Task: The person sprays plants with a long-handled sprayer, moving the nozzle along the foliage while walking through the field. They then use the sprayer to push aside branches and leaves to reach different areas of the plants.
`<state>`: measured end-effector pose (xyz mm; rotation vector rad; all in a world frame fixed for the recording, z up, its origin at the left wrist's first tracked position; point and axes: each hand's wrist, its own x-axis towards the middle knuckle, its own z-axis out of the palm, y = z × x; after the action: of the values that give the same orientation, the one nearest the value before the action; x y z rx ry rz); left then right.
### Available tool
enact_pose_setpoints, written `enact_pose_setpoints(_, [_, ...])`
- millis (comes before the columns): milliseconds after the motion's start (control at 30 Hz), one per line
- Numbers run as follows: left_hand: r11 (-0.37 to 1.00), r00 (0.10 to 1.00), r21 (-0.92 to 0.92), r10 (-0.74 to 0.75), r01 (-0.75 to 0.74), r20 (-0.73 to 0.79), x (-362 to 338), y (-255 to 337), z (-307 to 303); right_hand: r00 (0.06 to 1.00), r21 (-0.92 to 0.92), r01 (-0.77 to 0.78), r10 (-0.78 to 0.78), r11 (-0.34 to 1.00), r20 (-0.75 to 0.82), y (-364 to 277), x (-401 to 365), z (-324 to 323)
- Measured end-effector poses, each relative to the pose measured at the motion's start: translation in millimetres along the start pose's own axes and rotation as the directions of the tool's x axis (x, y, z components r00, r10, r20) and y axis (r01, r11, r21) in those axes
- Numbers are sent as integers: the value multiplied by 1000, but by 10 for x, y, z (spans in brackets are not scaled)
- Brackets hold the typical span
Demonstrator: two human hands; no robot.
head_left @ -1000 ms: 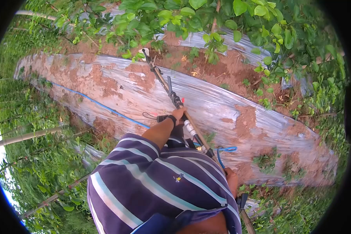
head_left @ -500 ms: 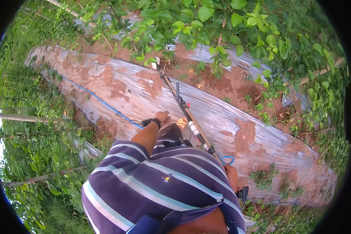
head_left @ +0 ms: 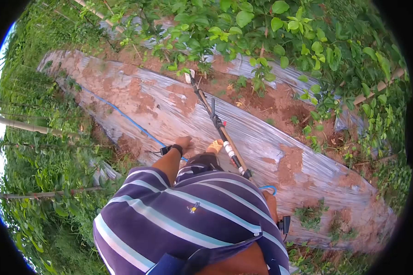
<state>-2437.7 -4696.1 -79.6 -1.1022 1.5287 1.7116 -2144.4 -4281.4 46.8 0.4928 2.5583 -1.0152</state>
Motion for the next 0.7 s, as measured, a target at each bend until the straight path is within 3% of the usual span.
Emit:
enact_pose_setpoints(167, [1000,997,30,6,-8,79,7,6,146,999,15,34,-34,999,-12,14,3,17])
enact_pose_setpoints(433, [992,995,123,30,-42,100,87,-134,211,999,58,-40,39,998,13,-77,-33,8])
enact_pose_setpoints(567, [991,997,134,-11,0,82,106,-214,182,995,56,-89,86,994,48,-100,-28,6])
enact_pose_setpoints(700, [989,990,139,-58,40,131,171,-140,244,999,53,-40,41,998,-14,-238,-34,-92])
